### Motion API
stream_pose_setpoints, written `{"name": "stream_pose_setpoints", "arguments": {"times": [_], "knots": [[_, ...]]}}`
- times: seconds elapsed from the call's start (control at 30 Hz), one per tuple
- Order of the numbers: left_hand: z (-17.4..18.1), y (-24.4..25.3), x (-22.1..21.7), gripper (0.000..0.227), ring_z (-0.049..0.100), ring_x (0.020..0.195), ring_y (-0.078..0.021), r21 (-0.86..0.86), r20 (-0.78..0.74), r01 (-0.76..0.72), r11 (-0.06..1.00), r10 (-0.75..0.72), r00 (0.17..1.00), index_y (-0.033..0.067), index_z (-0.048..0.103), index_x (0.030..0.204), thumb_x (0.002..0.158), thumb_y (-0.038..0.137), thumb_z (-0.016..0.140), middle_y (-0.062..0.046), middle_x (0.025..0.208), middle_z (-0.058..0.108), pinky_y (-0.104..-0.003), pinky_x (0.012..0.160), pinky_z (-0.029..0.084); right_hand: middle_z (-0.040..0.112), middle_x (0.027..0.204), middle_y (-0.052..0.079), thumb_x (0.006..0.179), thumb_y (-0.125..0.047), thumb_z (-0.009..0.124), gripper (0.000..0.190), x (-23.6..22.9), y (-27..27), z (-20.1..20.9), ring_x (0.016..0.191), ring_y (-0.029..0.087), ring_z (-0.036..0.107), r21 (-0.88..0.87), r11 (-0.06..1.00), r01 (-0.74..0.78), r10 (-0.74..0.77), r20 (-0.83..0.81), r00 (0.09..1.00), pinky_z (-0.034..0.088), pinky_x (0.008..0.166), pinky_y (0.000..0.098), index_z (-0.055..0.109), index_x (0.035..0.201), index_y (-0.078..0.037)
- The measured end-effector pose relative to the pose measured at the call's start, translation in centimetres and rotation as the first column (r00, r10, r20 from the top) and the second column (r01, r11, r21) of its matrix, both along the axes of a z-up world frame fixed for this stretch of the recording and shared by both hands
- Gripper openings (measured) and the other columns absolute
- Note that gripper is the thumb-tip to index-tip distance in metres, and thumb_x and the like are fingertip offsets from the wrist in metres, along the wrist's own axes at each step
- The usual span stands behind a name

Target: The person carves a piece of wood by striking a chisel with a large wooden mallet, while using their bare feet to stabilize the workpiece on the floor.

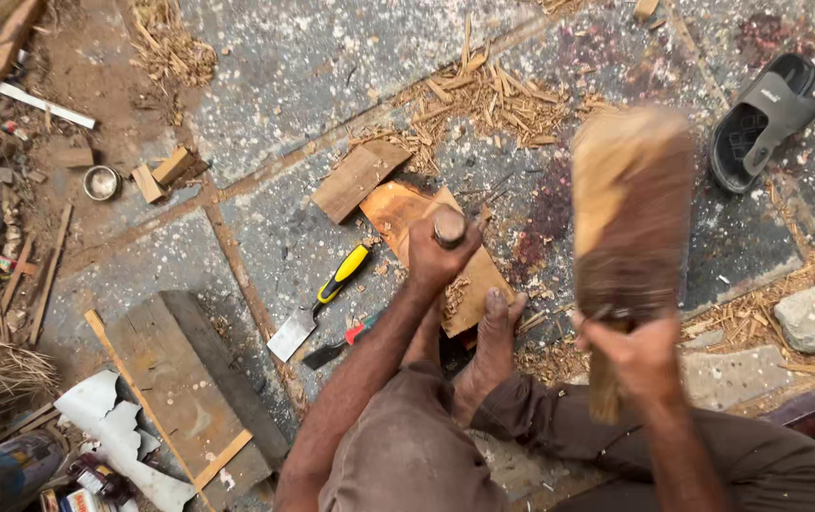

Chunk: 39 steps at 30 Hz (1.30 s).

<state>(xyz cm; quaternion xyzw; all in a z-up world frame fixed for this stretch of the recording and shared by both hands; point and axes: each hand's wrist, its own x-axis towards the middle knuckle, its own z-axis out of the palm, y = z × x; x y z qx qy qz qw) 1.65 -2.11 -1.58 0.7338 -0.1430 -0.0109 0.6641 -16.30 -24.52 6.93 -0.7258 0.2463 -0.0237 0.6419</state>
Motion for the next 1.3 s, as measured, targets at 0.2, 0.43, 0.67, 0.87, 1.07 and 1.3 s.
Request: {"name": "stream_pose_setpoints", "arguments": {"times": [0.2, 0.43, 0.67, 0.87, 1.07, 1.3], "knots": [[0.6, 0.2, -0.8, 0.024, 0.058, 0.058, -0.0092, 0.057, 0.015, -0.013, 0.998, 0.012, 1.0, 0.0052, 0.06, 0.077, 0.088, 0.014, 0.08, -0.001, 0.064, 0.062, -0.027, 0.055, 0.048, 0.071, 0.104, 0.015, 0.079, -0.004, 0.088, 0.063, 5.2, 1.5, 7.3, 0.087, 0.028, 0.073, -0.463, 0.866, -0.191, 0.318, 0.213, 0.924, 0.064, 0.072, 0.037, 0.053, 0.131, -0.008], [-2.0, 0.8, -0.8, 0.017, 0.064, 0.064, -0.0136, 0.131, 0.452, -0.087, 0.988, 0.019, 0.892, 0.005, 0.062, 0.088, 0.091, 0.012, 0.077, -0.003, 0.074, 0.066, -0.029, 0.061, 0.052, 0.069, 0.11, 0.026, 0.073, -0.007, 0.082, 0.109, 5.1, 4.4, 6.1, 0.093, 0.038, 0.074, -0.505, 0.727, -0.465, 0.483, -0.106, 0.869, 0.062, 0.078, 0.0447, 0.018, 0.161, -0.009], [-2.4, 3.4, 3.6, 0.02, 0.062, 0.052, -0.0184, -0.193, -0.382, -0.656, 0.729, 0.56, 0.735, 0.0011, 0.062, 0.084, 0.1, 0.009, 0.07, -0.007, 0.066, 0.065, -0.032, 0.047, 0.048, 0.066, 0.079, 0.02, 0.077, 0.002, 0.074, 0.102, -2.9, 4.4, -6.9, 0.056, 0.027, 0.063, 0.203, 0.973, 0.109, -0.011, -0.431, 0.902, 0.054, 0.046, 0.0404, 0.015, 0.16, -0.01], [3.0, 3.1, 1.0, 0.013, 0.064, 0.057, -0.0107, -0.363, -0.235, -0.172, 0.916, 0.089, 0.968, 0.0064, 0.06, 0.089, 0.092, 0.007, 0.073, -0.003, 0.071, 0.065, -0.029, 0.047, 0.053, 0.066, 0.082, 0.017, 0.08, 0.008, 0.071, 0.081, -4.1, 3.0, -8.7, 0.057, 0.024, 0.064, 0.193, 0.968, 0.163, -0.047, -0.493, 0.869, 0.057, 0.045, 0.0361, 0.028, 0.148, 0.0], [2.9, 1.2, 0.3, 0.023, 0.058, 0.056, -0.0073, -0.129, -0.138, -0.004, 0.992, -0.014, 0.99, 0.0061, 0.059, 0.08, 0.094, 0.009, 0.077, -0.001, 0.064, 0.063, -0.024, 0.051, 0.046, 0.065, 0.083, 0.013, 0.074, 0.01, 0.071, 0.083, -2.2, 2.4, -3.8, 0.059, 0.02, 0.065, 0.241, 0.964, 0.114, -0.059, -0.222, 0.973, 0.058, 0.046, 0.0334, 0.029, 0.145, -0.002], [2.5, 0.3, -0.3, 0.02, 0.062, 0.058, -0.0073, 0.066, 0.119, -0.002, 0.998, -0.006, 0.993, 0.0043, 0.064, 0.077, 0.088, 0.01, 0.08, -0.002, 0.065, 0.064, -0.027, 0.054, 0.049, 0.073, 0.091, 0.013, 0.085, 0.008, 0.075, 0.024, 0.9, 0.0, 5.0, 0.072, 0.02, 0.074, 0.028, 0.99, -0.139, 0.122, 0.339, 0.933, 0.065, 0.066, 0.0329, 0.067, 0.106, 0.001]]}}
